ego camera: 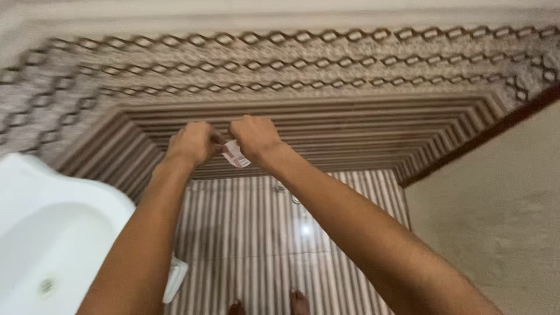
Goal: The person moves several toiletries from the sink to the floor, then uses a small brush to scrub the sink basin, faucet, and drain area. The person scrubs the sink thoroughly with the brush.
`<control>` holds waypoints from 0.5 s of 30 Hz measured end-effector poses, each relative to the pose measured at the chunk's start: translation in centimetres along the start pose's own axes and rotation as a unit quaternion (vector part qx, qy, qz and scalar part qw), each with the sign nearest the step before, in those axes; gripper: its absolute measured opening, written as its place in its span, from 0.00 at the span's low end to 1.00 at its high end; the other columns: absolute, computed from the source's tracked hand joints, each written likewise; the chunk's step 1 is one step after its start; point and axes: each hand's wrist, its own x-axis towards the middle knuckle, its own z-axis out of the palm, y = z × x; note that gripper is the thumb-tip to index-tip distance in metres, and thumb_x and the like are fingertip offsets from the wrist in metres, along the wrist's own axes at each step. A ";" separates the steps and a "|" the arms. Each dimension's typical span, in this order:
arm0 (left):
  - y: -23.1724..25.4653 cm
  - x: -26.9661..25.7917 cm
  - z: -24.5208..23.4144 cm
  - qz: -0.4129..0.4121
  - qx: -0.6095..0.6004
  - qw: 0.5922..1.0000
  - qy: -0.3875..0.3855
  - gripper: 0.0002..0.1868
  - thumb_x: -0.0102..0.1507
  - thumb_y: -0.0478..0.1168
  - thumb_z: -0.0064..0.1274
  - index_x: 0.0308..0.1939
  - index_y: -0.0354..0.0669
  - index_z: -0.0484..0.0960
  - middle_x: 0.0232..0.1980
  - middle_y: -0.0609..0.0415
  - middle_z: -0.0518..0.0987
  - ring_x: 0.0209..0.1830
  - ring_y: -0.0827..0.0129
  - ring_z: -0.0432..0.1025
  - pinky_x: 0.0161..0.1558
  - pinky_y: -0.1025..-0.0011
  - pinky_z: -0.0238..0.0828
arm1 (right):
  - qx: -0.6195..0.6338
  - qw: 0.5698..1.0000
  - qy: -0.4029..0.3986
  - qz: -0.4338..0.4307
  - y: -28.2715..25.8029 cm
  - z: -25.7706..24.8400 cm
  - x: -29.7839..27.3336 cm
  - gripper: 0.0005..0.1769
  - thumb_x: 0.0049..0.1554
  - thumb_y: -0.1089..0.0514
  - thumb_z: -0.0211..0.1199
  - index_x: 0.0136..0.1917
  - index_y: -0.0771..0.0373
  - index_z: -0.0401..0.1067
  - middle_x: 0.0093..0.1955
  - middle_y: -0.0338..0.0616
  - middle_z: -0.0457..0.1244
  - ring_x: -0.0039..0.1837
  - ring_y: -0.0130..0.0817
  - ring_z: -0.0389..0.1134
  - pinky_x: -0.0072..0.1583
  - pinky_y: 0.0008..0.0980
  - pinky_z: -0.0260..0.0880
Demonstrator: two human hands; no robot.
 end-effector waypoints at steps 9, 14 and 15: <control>1.0 7.0 12.9 0.012 -0.006 0.998 -0.059 0.13 0.63 0.49 0.62 0.51 0.65 0.90 0.56 0.58 0.85 0.57 0.59 0.78 0.59 0.56 0.74 | -0.011 0.998 -0.043 0.053 7.0 13.3 -0.7 0.08 0.53 0.60 0.65 0.47 0.57 0.79 0.52 0.54 0.69 0.56 0.53 0.73 0.54 0.50 0.74; -1.2 10.9 21.1 -0.030 -0.005 0.995 -0.095 0.14 0.64 0.51 0.60 0.53 0.65 0.88 0.55 0.59 0.85 0.55 0.63 0.79 0.59 0.56 0.75 | 0.043 0.995 -0.069 0.062 9.4 22.3 0.3 0.09 0.56 0.62 0.62 0.50 0.57 0.78 0.49 0.52 0.71 0.53 0.51 0.74 0.53 0.50 0.74; -1.8 11.3 23.1 -0.042 -0.017 0.994 -0.101 0.14 0.64 0.51 0.60 0.54 0.65 0.87 0.54 0.58 0.85 0.53 0.63 0.80 0.58 0.56 0.75 | 0.057 0.994 -0.076 0.063 9.7 24.3 0.2 0.10 0.56 0.63 0.61 0.51 0.57 0.78 0.48 0.51 0.71 0.52 0.49 0.75 0.52 0.49 0.75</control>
